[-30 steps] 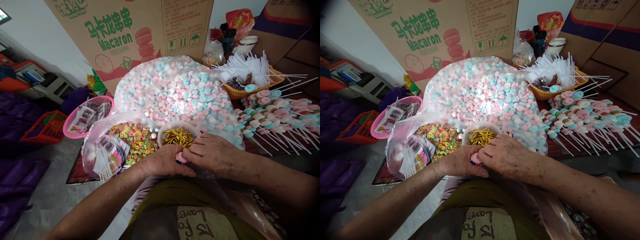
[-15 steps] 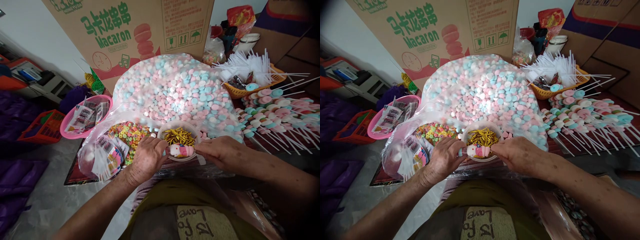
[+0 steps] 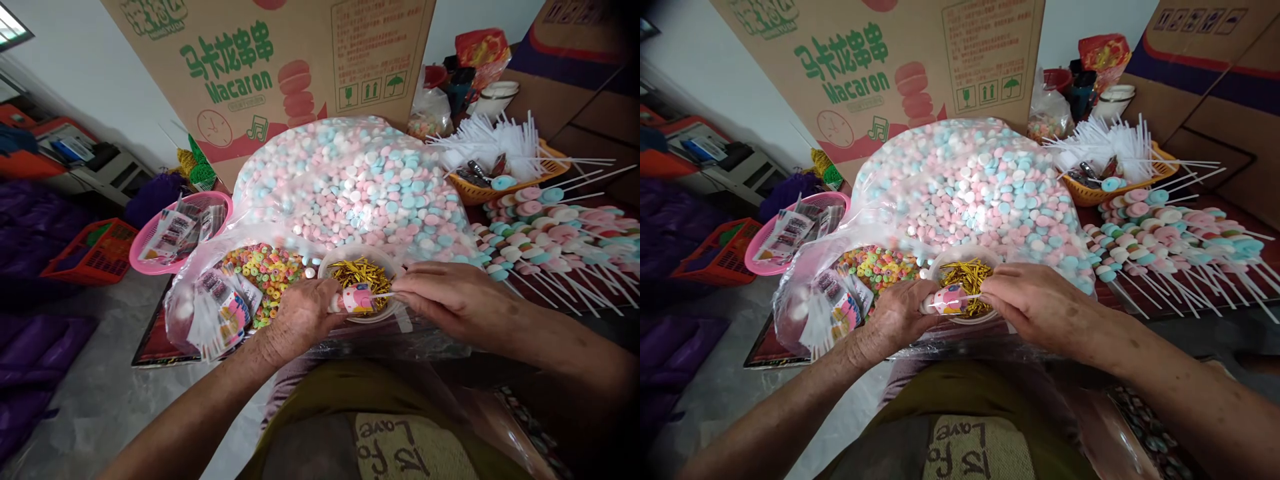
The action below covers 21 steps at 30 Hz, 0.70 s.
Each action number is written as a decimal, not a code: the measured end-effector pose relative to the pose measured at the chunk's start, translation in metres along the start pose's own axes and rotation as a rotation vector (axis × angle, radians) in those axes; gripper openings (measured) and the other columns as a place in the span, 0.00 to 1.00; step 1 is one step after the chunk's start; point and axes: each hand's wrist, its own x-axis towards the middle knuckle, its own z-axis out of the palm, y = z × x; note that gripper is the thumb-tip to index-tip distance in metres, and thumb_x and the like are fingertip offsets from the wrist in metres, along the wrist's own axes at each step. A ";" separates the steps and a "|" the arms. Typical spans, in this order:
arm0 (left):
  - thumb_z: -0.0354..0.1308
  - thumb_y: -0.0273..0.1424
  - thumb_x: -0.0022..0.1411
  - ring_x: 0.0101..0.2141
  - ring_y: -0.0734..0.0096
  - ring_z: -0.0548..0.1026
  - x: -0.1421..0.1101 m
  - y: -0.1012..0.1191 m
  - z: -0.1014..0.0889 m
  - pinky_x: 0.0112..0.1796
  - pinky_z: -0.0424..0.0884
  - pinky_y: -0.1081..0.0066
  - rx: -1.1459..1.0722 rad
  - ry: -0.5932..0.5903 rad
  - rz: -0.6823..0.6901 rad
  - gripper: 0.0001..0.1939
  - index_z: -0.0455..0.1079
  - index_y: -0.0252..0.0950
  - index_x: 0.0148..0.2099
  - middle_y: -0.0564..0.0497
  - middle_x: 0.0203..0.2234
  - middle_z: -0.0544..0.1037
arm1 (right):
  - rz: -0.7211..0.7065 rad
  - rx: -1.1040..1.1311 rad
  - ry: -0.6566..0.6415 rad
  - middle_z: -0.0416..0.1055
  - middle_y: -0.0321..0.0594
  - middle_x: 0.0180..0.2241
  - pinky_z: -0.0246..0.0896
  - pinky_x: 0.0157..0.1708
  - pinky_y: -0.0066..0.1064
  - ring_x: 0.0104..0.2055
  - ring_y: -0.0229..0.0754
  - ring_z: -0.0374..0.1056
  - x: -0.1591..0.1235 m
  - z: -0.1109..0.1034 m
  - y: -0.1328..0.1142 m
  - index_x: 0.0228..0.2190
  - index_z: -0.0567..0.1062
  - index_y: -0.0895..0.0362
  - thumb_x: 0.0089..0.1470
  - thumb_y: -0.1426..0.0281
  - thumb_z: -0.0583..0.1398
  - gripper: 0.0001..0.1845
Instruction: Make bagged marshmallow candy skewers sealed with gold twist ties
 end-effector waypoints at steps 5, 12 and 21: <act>0.57 0.41 0.59 0.27 0.69 0.73 0.006 0.022 0.010 0.28 0.63 0.73 -0.350 -0.204 -0.201 0.12 0.70 0.36 0.35 0.52 0.27 0.77 | 0.011 0.068 -0.048 0.70 0.42 0.27 0.51 0.29 0.30 0.30 0.39 0.63 0.008 0.021 -0.008 0.27 0.70 0.59 0.59 0.75 0.47 0.15; 0.55 0.47 0.59 0.42 0.65 0.72 0.002 0.013 -0.016 0.40 0.67 0.70 -1.043 -0.357 -0.223 0.22 0.68 0.39 0.50 0.49 0.42 0.76 | 0.103 0.334 -0.074 0.69 0.37 0.26 0.52 0.29 0.27 0.28 0.37 0.62 0.013 0.023 0.001 0.31 0.70 0.58 0.59 0.73 0.49 0.11; 0.52 0.48 0.61 0.21 0.79 0.68 -0.015 0.020 0.008 0.23 0.59 0.77 -1.388 -0.315 -0.576 0.20 0.63 0.34 0.32 0.53 0.25 0.70 | 0.294 0.562 0.084 0.69 0.42 0.39 0.60 0.30 0.27 0.34 0.37 0.65 0.013 0.030 0.003 0.48 0.64 0.55 0.61 0.66 0.49 0.14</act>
